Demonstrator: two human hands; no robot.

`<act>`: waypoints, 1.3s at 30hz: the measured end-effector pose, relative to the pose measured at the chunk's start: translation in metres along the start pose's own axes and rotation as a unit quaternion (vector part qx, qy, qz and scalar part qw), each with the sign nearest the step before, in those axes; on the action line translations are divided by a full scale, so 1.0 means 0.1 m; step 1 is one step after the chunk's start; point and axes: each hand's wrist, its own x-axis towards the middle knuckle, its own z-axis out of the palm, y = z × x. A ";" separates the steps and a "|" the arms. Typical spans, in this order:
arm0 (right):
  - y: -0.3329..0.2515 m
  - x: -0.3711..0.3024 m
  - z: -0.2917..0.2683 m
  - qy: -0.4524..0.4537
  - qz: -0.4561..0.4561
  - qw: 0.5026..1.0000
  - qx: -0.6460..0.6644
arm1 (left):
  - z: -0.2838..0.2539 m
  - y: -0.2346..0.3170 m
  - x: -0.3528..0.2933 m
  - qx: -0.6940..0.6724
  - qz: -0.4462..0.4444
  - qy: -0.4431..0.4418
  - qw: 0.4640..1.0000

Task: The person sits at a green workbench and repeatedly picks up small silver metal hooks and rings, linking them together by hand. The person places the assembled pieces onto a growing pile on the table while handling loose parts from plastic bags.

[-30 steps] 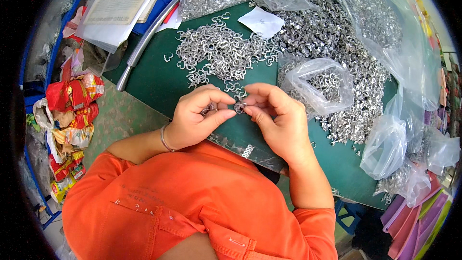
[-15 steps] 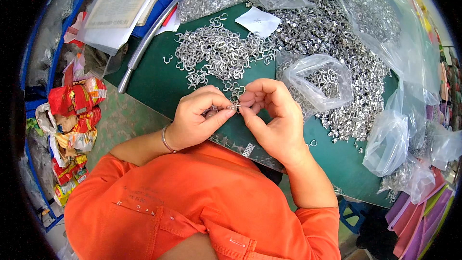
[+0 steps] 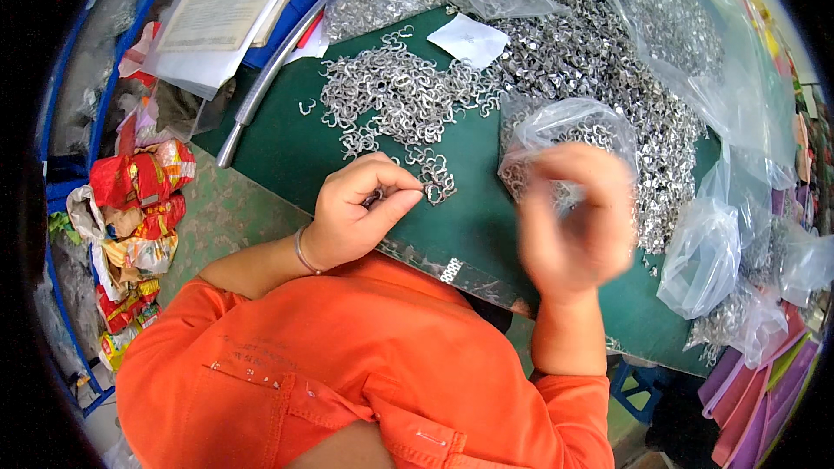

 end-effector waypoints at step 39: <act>-0.12 -0.14 0.18 -0.261 0.165 0.938 0.159 | -0.02 0.03 0.04 0.022 0.015 -0.024 0.999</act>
